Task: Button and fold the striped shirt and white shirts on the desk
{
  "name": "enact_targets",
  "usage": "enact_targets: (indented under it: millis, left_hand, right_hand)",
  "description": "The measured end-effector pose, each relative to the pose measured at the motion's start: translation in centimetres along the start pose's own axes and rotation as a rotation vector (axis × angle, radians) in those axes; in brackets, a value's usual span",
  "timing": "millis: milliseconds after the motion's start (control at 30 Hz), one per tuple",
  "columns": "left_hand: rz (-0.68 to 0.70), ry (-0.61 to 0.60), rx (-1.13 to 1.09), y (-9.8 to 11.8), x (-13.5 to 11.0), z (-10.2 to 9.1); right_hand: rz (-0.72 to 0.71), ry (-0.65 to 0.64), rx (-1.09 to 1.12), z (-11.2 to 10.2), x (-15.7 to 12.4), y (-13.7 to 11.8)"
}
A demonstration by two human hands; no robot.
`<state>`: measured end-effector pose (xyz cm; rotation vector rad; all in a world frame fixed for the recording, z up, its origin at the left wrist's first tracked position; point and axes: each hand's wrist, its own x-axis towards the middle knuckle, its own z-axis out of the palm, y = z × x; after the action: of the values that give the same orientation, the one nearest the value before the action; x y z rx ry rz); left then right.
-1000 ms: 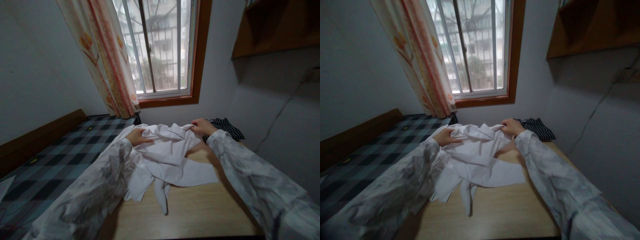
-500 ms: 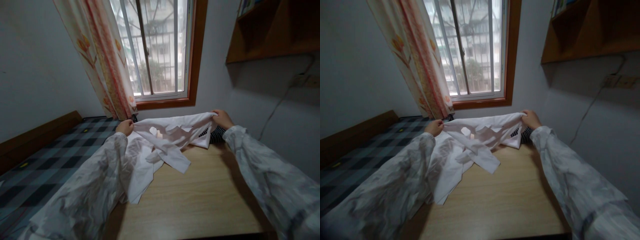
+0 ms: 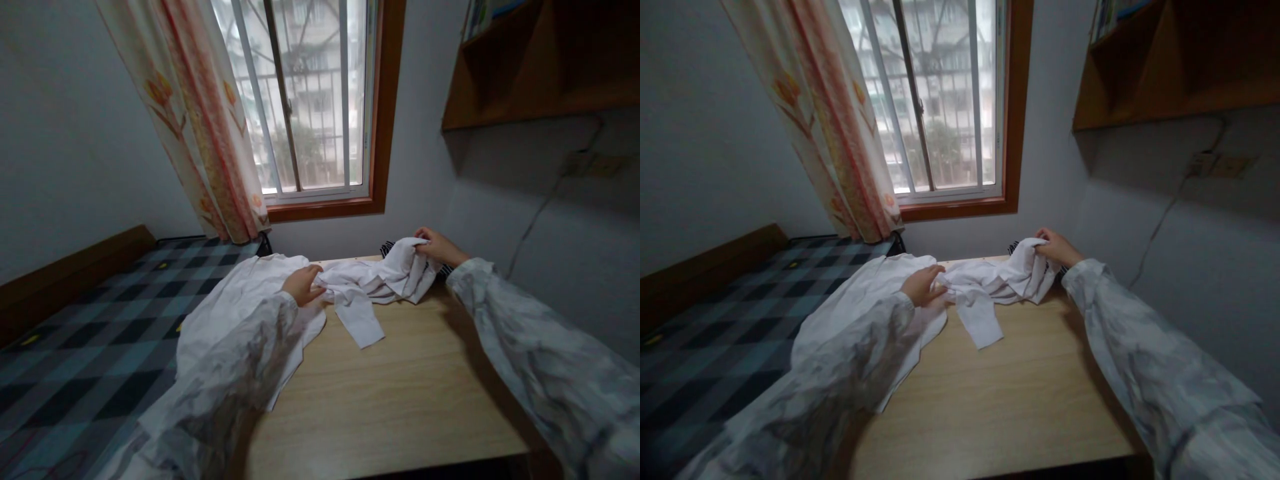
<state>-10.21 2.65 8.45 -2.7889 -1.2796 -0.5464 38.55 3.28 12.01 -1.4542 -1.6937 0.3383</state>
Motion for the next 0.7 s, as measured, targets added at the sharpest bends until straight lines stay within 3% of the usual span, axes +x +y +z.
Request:
enact_targets:
  millis: [67, 200, 367, 467, 567, 700]
  left_hand:
    - [-0.017, -0.013, -0.033, 1.3, 1.8, 2.2]
    - [-0.204, -0.004, -0.209, 1.9, 4.4, 5.5]
    - [-0.400, 0.114, -0.354, 0.9, 5.2, 7.1]
    - [-0.515, 0.234, -0.476, -0.1, 5.6, 6.2]
    - [-0.609, 0.323, -0.576, -1.2, 6.3, 4.0]
    - [-0.675, 0.264, -0.682, -2.7, 6.5, 0.4]
  right_hand:
    - [-0.070, -0.001, 0.022, -0.2, -0.3, -0.1]
    - [-0.087, -0.060, 0.052, -1.6, -1.1, 0.0]
    - [0.023, -0.056, 0.181, -3.8, -2.4, 1.9]
    - [0.157, 0.065, 0.270, -4.6, -2.8, 3.5]
    - [0.226, 0.171, 0.363, -4.3, -2.5, 4.3]
    - [0.321, 0.236, 0.341, -3.5, -1.7, 3.9]
